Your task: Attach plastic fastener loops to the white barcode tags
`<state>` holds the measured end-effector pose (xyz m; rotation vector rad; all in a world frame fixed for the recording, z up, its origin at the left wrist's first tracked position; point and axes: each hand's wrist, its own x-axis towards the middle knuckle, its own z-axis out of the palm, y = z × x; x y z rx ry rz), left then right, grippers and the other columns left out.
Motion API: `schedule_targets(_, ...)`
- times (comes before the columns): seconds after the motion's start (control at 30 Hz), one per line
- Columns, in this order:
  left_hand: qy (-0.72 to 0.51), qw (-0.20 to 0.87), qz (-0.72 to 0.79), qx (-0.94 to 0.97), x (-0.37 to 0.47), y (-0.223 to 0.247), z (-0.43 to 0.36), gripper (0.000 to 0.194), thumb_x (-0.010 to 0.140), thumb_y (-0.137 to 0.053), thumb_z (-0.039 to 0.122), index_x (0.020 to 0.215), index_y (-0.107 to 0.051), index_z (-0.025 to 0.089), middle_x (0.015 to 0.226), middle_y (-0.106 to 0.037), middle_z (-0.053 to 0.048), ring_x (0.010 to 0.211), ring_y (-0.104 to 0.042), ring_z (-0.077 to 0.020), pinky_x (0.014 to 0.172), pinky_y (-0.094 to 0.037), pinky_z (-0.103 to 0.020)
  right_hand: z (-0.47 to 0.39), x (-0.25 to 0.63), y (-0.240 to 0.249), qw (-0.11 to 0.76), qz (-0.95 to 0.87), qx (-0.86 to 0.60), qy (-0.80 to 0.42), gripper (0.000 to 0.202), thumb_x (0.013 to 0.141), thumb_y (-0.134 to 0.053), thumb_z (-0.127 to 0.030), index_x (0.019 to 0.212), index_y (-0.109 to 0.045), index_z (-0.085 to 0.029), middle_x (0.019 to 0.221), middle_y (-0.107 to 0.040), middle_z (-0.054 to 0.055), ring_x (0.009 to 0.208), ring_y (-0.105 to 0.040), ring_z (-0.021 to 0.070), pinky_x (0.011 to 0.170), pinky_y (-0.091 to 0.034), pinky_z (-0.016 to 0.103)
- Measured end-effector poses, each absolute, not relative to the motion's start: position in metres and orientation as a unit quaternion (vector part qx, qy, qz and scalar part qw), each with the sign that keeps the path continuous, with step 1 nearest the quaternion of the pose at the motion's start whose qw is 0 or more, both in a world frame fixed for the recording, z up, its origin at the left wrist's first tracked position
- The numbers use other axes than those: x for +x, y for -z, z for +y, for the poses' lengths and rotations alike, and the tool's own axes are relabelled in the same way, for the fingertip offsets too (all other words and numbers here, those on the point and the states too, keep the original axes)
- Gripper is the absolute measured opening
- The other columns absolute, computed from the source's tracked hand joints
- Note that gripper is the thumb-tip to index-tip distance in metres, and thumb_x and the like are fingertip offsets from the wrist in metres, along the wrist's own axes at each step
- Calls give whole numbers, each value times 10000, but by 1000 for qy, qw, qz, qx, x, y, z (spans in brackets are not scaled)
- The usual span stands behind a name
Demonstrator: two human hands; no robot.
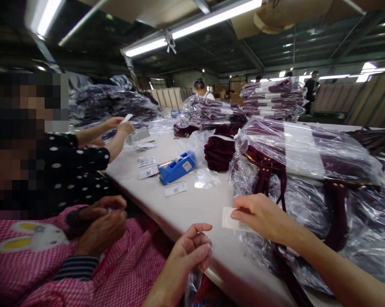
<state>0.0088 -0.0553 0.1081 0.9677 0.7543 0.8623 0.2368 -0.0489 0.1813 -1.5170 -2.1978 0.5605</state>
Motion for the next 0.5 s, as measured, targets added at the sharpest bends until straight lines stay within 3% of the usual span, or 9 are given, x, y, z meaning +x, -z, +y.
schedule_targets(0.1, -437, 718, 364, 402, 12, -108, -52, 414, 642, -733, 144, 1012, -556, 197, 621, -626, 42, 534, -572, -110, 554, -415, -218, -47, 247, -174, 293, -706, -561, -318, 256, 884, -499, -378, 738, -579, -184, 598, -503, -45, 550, -448, 112, 477, -304, 206)
schedule_targets(0.2, -463, 689, 384, 404, 16, -114, -54, 392, 667, -719, 150, 1020, -552, 180, 560, -638, 37, 554, -590, -123, 604, -426, -233, -54, 246, -172, 313, -688, -549, -357, 252, 874, -515, -388, 742, -574, -182, 606, -480, -48, 555, -429, 106, 472, -311, 199)
schedule_targets(0.37, -451, 669, 390, 444, 20, -125, -65, 456, 671, -728, 146, 1095, -564, 189, 652, -683, 16, 605, -605, -128, 639, -449, -244, -64, 234, -186, 294, -742, -532, -283, 245, 880, -538, -356, 715, -588, -181, 610, -510, -44, 575, -446, 103, 510, -317, 206)
schedule_targets(0.5, -469, 644, 380, 470, 19, -123, -70, 449, 664, -729, 124, 1083, -600, 220, 668, -629, 40, 642, -586, -121, 619, -440, -224, -64, 229, -192, 275, -782, -513, -223, 237, 890, -539, -348, 722, -593, -190, 591, -533, -44, 543, -449, 98, 503, -298, 216)
